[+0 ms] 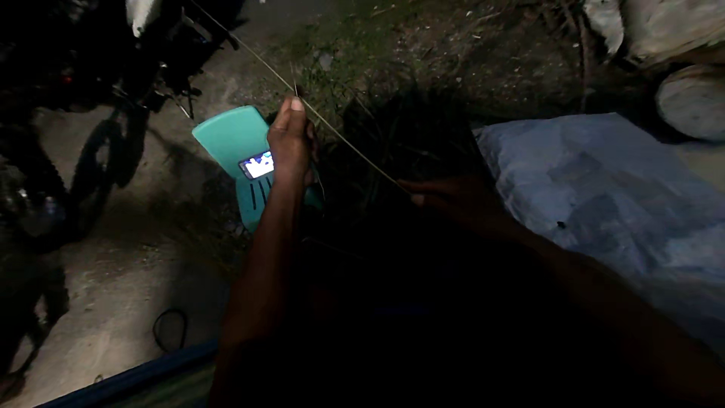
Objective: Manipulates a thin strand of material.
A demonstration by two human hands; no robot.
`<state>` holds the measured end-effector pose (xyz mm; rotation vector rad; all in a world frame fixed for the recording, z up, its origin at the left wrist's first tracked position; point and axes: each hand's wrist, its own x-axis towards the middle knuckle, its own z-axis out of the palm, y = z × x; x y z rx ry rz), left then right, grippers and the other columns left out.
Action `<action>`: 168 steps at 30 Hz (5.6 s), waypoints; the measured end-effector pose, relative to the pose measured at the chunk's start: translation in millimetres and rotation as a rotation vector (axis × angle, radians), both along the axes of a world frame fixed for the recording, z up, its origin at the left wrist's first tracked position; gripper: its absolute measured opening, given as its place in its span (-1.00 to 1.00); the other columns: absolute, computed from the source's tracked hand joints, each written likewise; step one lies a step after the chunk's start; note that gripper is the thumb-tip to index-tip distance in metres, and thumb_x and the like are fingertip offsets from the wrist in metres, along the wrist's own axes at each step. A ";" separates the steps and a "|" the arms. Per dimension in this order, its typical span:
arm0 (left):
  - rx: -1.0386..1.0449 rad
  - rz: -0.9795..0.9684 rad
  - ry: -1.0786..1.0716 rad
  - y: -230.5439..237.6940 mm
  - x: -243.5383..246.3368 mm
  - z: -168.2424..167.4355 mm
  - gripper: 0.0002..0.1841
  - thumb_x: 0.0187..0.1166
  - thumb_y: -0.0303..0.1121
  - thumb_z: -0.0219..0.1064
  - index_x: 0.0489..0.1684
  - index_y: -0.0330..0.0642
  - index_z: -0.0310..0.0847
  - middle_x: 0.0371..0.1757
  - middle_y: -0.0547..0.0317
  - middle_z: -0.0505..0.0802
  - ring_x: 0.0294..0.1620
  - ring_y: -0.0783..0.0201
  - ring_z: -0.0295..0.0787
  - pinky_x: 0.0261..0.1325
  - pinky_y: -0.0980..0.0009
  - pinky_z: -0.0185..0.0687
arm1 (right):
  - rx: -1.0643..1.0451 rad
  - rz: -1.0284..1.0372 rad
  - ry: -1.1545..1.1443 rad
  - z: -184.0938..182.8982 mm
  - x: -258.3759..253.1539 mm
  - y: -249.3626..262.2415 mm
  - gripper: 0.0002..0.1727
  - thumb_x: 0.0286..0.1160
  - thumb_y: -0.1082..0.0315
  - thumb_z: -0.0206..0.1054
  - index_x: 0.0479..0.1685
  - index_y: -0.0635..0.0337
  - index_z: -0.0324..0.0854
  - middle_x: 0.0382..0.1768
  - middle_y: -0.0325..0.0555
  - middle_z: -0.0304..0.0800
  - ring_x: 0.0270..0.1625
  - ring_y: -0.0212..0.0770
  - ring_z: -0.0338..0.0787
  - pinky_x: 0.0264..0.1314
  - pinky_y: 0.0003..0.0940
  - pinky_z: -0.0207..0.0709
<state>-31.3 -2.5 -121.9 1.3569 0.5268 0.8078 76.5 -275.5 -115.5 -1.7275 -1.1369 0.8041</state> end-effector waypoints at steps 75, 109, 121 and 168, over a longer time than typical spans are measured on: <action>-0.045 -0.258 0.125 -50.5 -18.7 -8.5 -0.63 0.90 -0.19 -0.05 0.52 -0.05 0.45 -0.57 0.40 0.55 -0.76 0.52 0.38 -0.73 0.62 0.40 | 0.029 -0.080 0.213 2.1 -19.8 -6.9 -0.62 0.77 0.22 0.20 0.44 -0.01 0.70 -0.51 -0.35 0.67 -0.65 -0.55 0.51 -0.68 -0.66 0.39; 0.198 -0.198 0.218 -58.8 -17.5 -17.9 -0.63 0.83 -0.27 0.10 0.49 -0.16 0.52 -0.42 0.32 0.67 -0.64 0.52 0.48 -0.62 0.60 0.48 | -0.025 -0.107 0.074 8.6 -6.1 50.7 -0.62 0.87 0.23 0.07 0.42 0.17 0.64 -0.36 -0.24 0.73 -0.58 -0.47 0.56 -0.56 -0.56 0.48; 0.067 -0.130 0.050 -27.1 -10.2 -10.1 -0.77 0.88 -0.21 -0.02 0.17 -0.01 0.54 -0.58 0.41 0.53 -0.75 0.49 0.40 -0.71 0.57 0.47 | 0.017 -0.045 -0.050 7.6 1.7 47.4 -0.63 0.86 0.25 0.08 0.37 0.16 0.70 -0.39 -0.26 0.72 -0.55 -0.49 0.56 -0.52 -0.56 0.48; 0.002 0.072 -0.219 26.3 -69.1 26.4 -0.78 0.93 -0.19 -0.17 0.07 0.06 0.39 -0.66 0.43 0.47 -0.82 0.49 0.34 -0.75 0.58 0.45 | 0.012 0.143 -0.394 21.9 16.3 -28.9 -0.65 0.77 0.17 0.13 0.18 0.07 0.80 -0.46 -0.41 0.72 -0.48 -0.61 0.57 -0.37 -0.59 0.53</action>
